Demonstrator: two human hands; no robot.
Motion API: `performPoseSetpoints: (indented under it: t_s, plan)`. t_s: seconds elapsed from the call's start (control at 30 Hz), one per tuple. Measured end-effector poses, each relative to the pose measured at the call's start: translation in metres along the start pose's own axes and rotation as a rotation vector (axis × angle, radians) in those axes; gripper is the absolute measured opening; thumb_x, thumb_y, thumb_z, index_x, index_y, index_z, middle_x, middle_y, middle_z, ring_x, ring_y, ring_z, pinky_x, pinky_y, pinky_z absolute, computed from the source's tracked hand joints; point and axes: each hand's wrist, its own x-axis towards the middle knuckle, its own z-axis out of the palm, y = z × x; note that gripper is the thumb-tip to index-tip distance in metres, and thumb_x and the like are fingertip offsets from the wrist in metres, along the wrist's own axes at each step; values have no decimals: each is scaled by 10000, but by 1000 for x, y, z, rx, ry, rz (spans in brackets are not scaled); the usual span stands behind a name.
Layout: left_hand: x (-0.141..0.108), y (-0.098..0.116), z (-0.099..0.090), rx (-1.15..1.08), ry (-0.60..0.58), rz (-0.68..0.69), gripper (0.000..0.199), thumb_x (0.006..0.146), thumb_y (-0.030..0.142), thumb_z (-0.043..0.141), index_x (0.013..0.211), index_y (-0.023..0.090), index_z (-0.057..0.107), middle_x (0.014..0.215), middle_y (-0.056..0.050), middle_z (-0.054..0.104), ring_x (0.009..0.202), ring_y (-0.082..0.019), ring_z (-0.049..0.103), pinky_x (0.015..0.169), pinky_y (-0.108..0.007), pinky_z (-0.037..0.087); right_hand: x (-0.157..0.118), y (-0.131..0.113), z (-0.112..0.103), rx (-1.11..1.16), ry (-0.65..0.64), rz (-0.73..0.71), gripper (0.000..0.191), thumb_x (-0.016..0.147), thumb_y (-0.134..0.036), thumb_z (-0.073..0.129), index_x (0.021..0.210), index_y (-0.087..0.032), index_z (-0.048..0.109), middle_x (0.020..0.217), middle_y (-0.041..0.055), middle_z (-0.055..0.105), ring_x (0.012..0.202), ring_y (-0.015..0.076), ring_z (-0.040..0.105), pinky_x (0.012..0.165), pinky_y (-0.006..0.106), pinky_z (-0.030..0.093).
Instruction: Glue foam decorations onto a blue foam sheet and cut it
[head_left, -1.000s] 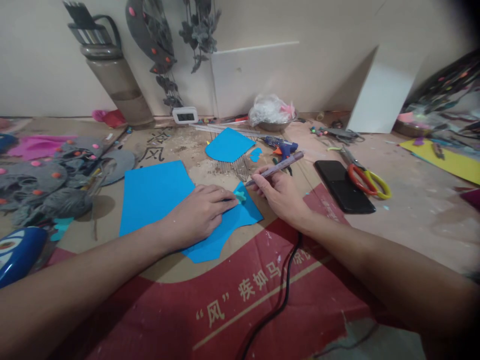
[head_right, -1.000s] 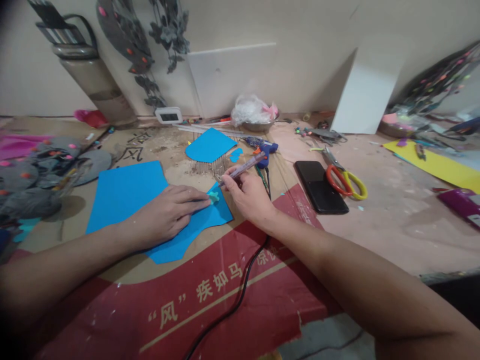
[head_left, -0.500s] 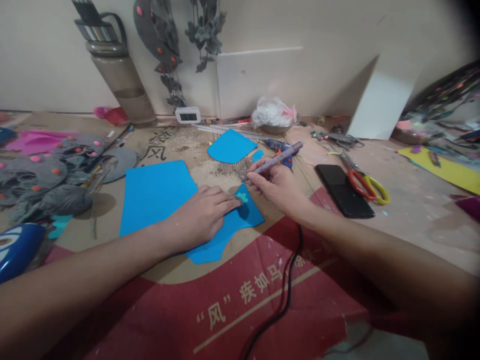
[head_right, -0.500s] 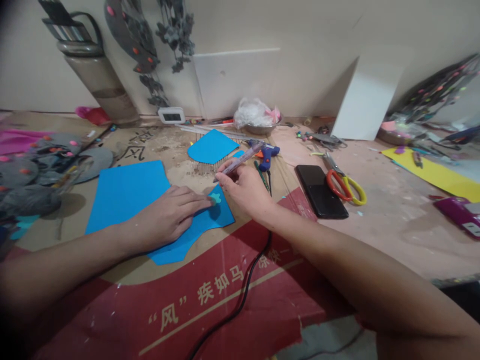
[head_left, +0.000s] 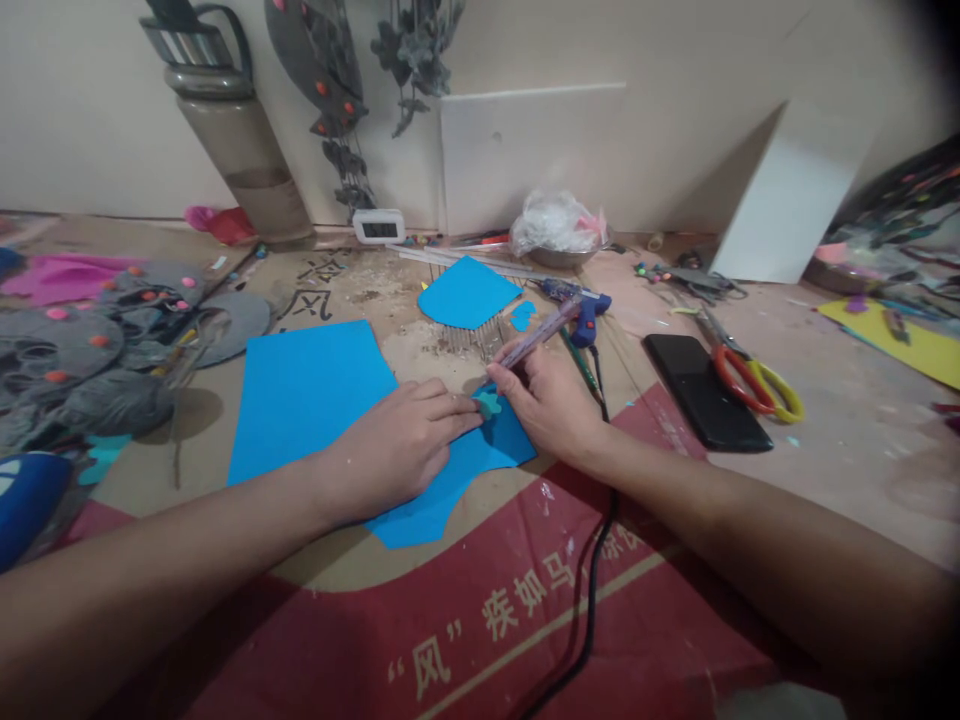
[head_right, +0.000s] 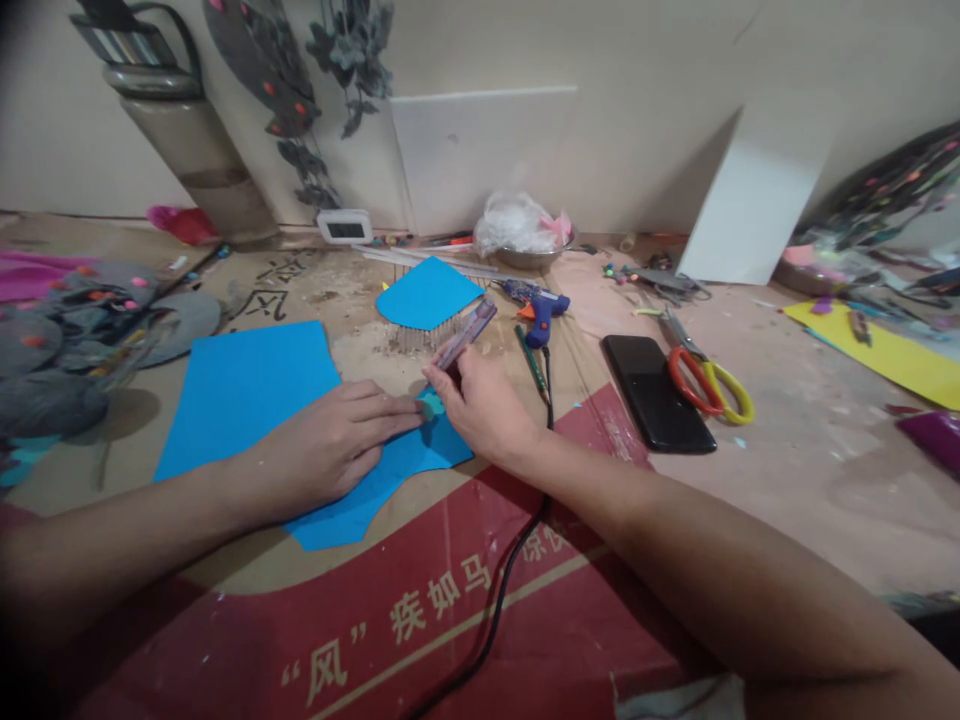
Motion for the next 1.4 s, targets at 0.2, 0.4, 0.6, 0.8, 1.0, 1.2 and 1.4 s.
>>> performPoseSetpoints:
  t_s: [0.2, 0.4, 0.6, 0.8, 1.0, 1.2, 1.4]
  plan:
    - [-2, 2, 0, 74, 1, 18, 399, 927, 90, 457, 1277, 127, 645, 1309, -105, 670, 1042, -259, 597, 876, -433, 509, -1, 3, 0, -4, 1, 12, 145, 966, -357, 520, 928, -220, 549, 861, 69, 665, 830, 229, 633, 760, 366, 468]
    - [-3, 3, 0, 94, -11, 33, 400, 918, 84, 464, 1280, 111, 633, 1304, -116, 668, 1038, -266, 596, 873, -443, 504, -2, 3, 0, -21, 6, 20, 161, 967, -370, 523, 930, -217, 561, 857, 69, 667, 807, 235, 629, 762, 387, 460]
    - [-1, 3, 0, 71, -3, 20, 400, 919, 78, 449, 1268, 124, 640, 1288, -104, 679, 1032, -259, 610, 869, -437, 502, -1, 1, -1, -22, 4, 28, 151, 964, -362, 531, 916, -223, 566, 847, 62, 665, 812, 236, 625, 761, 389, 462]
    - [-1, 2, -1, 55, -8, -6, 419, 912, 84, 464, 1284, 162, 641, 1315, -89, 672, 1055, -253, 609, 884, -435, 499, -1, 2, 0, 14, 34, 28, 181, 958, -388, 547, 866, -233, 562, 822, 61, 654, 812, 234, 616, 756, 381, 468]
    - [-1, 0, -1, -55, 30, -31, 406, 918, 55, 456, 1268, 138, 644, 1304, -89, 682, 1091, -242, 607, 955, -436, 504, 2, 11, 3, 373, 109, 213, 262, 939, -481, 574, 864, -236, 517, 703, -9, 579, 609, 142, 548, 582, 289, 440]
    - [-2, -3, 0, -61, 17, -35, 397, 922, 50, 447, 1237, 166, 658, 1293, -70, 690, 1073, -239, 612, 928, -435, 508, 10, 13, 3, 728, 194, 409, 347, 860, -530, 646, 878, -252, 439, 617, -84, 482, 442, 80, 401, 422, 231, 310]
    - [-2, -2, -1, -63, 21, -35, 405, 918, 47, 449, 1248, 158, 656, 1307, -67, 683, 1059, -247, 585, 905, -447, 503, 5, 15, 4, 528, 141, 277, 276, 907, -482, 607, 875, -232, 494, 659, -44, 531, 515, 98, 475, 481, 245, 364]
